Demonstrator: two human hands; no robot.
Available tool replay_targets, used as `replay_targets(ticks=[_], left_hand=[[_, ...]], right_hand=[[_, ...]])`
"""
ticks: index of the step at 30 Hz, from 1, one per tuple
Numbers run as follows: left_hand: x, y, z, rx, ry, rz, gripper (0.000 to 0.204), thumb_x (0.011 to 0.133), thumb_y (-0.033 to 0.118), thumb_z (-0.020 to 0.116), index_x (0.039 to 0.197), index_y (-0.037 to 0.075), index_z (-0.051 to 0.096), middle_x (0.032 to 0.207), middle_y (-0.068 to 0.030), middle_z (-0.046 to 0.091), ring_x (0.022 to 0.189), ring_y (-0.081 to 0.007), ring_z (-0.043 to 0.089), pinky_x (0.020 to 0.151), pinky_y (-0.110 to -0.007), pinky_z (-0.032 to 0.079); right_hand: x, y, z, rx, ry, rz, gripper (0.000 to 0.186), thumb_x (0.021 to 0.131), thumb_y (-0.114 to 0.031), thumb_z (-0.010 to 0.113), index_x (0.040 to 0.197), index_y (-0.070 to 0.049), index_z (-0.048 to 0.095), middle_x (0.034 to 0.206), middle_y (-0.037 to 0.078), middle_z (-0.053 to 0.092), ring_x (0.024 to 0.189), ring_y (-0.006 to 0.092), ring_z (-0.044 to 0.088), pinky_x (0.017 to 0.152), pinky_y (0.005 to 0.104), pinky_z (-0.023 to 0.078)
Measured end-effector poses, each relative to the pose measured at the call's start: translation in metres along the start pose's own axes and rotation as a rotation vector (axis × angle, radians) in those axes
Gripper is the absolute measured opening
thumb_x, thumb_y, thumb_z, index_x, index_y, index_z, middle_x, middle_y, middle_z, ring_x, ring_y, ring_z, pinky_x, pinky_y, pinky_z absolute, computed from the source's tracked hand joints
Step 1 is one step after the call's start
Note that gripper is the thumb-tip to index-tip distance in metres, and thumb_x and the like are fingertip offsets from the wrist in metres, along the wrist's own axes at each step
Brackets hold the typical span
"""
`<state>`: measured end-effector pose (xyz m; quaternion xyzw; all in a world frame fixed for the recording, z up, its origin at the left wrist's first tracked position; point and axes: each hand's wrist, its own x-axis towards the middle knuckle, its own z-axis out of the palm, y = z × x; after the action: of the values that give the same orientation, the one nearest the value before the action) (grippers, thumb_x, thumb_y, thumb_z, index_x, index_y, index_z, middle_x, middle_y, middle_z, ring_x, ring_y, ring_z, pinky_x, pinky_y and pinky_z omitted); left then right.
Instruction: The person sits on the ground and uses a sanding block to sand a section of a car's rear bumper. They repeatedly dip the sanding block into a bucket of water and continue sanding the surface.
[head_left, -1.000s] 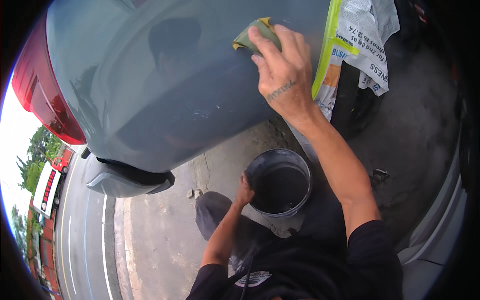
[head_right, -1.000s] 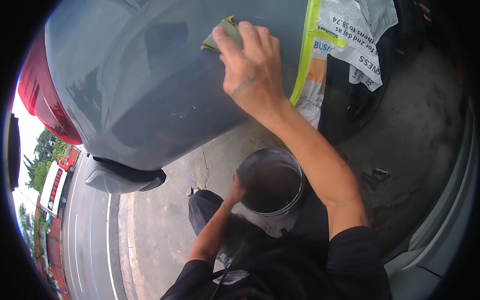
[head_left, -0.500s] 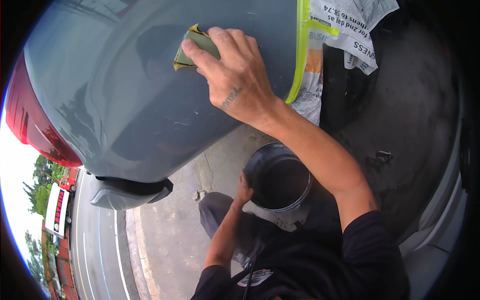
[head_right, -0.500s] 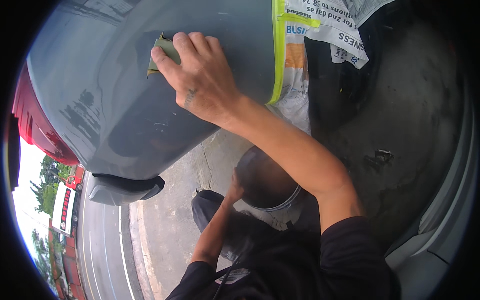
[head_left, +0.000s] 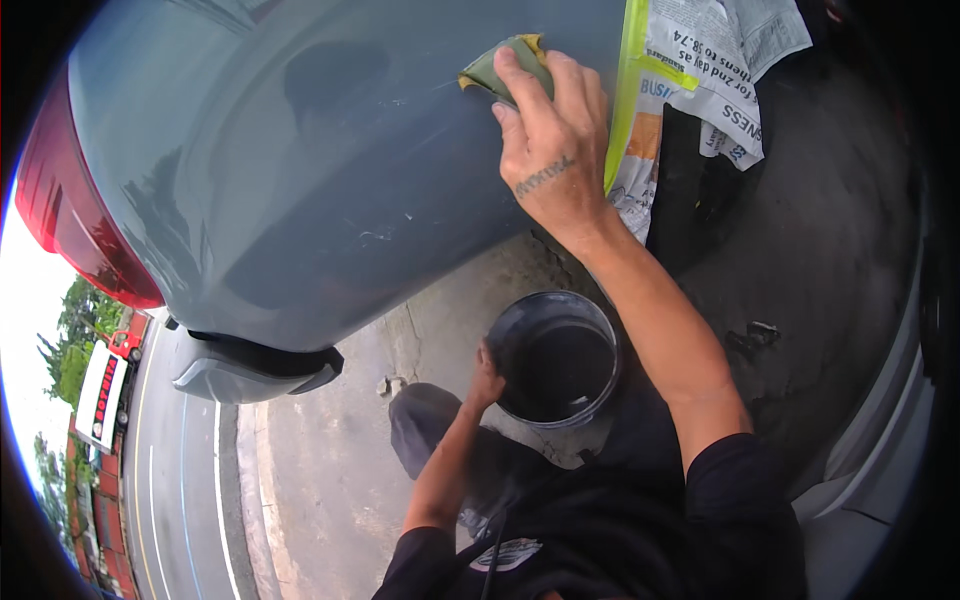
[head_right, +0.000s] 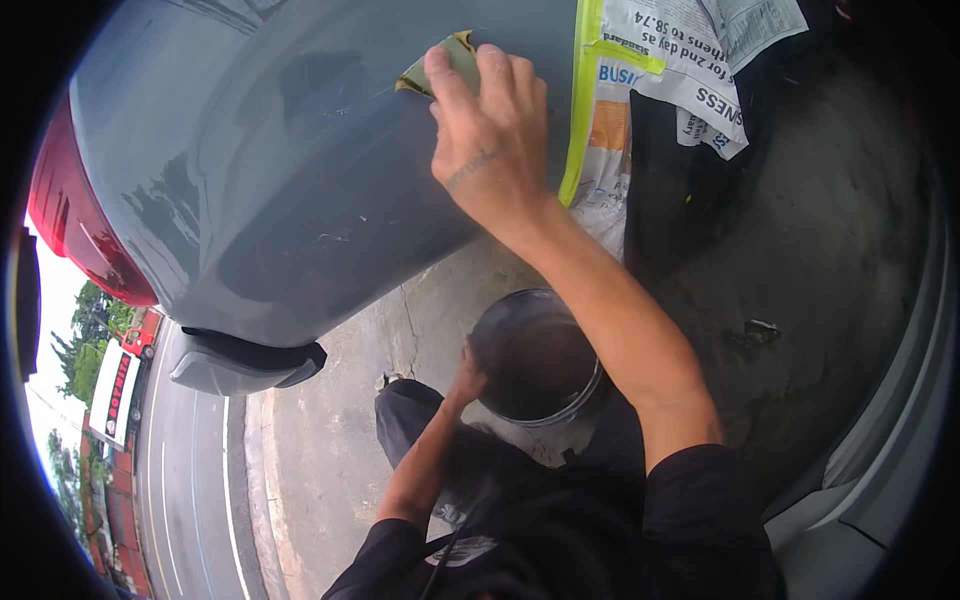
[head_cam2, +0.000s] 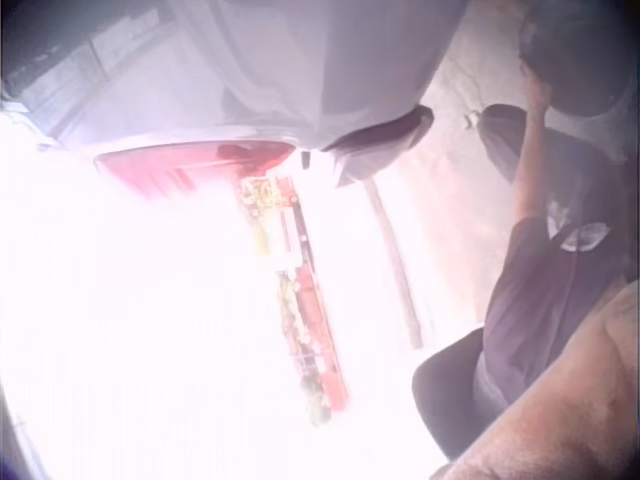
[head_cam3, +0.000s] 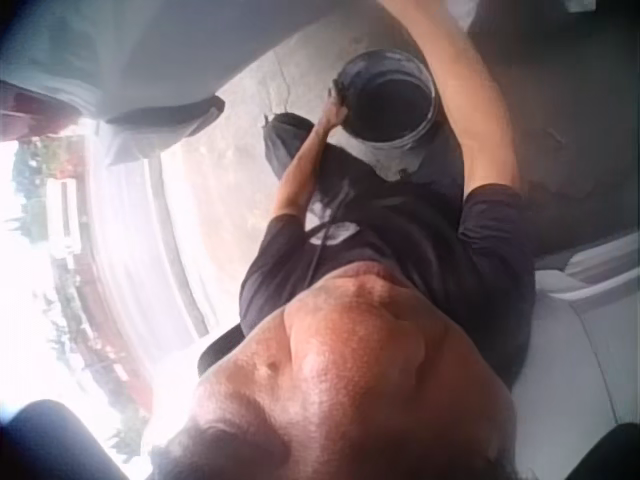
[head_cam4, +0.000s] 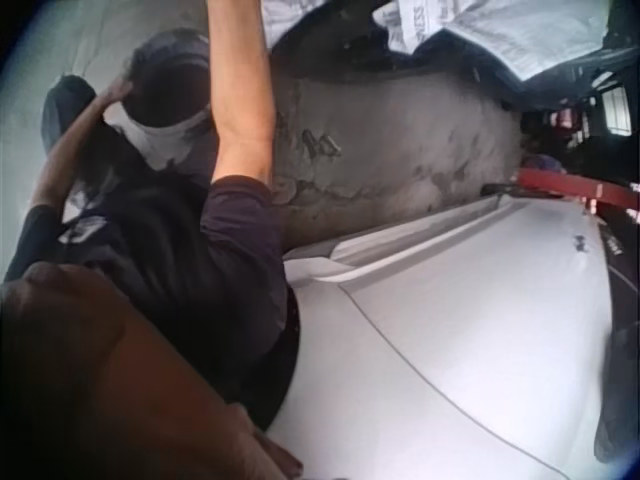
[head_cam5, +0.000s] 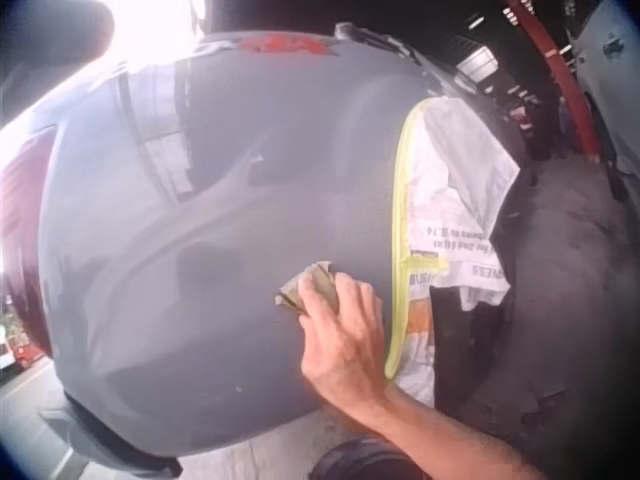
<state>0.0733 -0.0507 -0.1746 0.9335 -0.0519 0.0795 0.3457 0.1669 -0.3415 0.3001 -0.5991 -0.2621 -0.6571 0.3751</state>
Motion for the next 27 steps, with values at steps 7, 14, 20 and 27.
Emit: replay_targets(ticks=[7, 14, 20, 27], left_hand=[[-0.011, -0.023, -0.029, 0.021, -0.028, -0.001, 0.103, 0.078, -0.002, 0.052, 0.168, -0.014, 0.004, 0.171, -0.0398, 0.021, 0.161, -0.0542, 0.020, 0.135, -0.049, 0.021], [-0.009, -0.006, -0.021, -0.012, -0.046, 0.095, 0.098, 0.084, 0.002, 0.053, 0.168, -0.013, 0.005, 0.173, -0.0389, 0.021, 0.162, -0.0527, 0.019, 0.135, -0.048, 0.021], [-0.008, -0.023, -0.007, 0.019, -0.025, -0.025, 0.096, 0.087, 0.003, 0.055, 0.169, -0.013, 0.008, 0.172, -0.0391, 0.023, 0.160, -0.0543, 0.022, 0.133, -0.049, 0.024], [-0.009, -0.002, -0.021, -0.025, -0.037, 0.011, 0.095, 0.086, 0.001, 0.054, 0.169, -0.013, 0.009, 0.169, -0.0410, 0.025, 0.160, -0.0536, 0.024, 0.133, -0.050, 0.025]], right_hand=[[0.003, -0.040, 0.028, 0.106, -0.002, -0.229, 0.039, 0.084, -0.006, 0.075, 0.123, -0.005, 0.076, 0.114, 0.017, 0.065, 0.101, 0.0329, 0.061, 0.085, 0.0460, 0.048], [0.000, -0.097, 0.048, 0.107, 0.054, -0.165, 0.042, 0.082, -0.006, 0.076, 0.123, -0.004, 0.076, 0.114, 0.017, 0.065, 0.103, 0.0324, 0.061, 0.087, 0.0444, 0.048], [0.008, 0.001, 0.009, -0.029, 0.017, -0.107, 0.046, 0.081, -0.002, 0.080, 0.126, -0.005, 0.077, 0.123, 0.020, 0.066, 0.107, 0.0359, 0.062, 0.091, 0.0467, 0.049], [0.005, -0.078, 0.031, 0.138, -0.038, -0.210, 0.038, 0.087, -0.003, 0.074, 0.124, -0.006, 0.078, 0.119, 0.019, 0.066, 0.106, 0.0336, 0.062, 0.090, 0.0465, 0.049]])
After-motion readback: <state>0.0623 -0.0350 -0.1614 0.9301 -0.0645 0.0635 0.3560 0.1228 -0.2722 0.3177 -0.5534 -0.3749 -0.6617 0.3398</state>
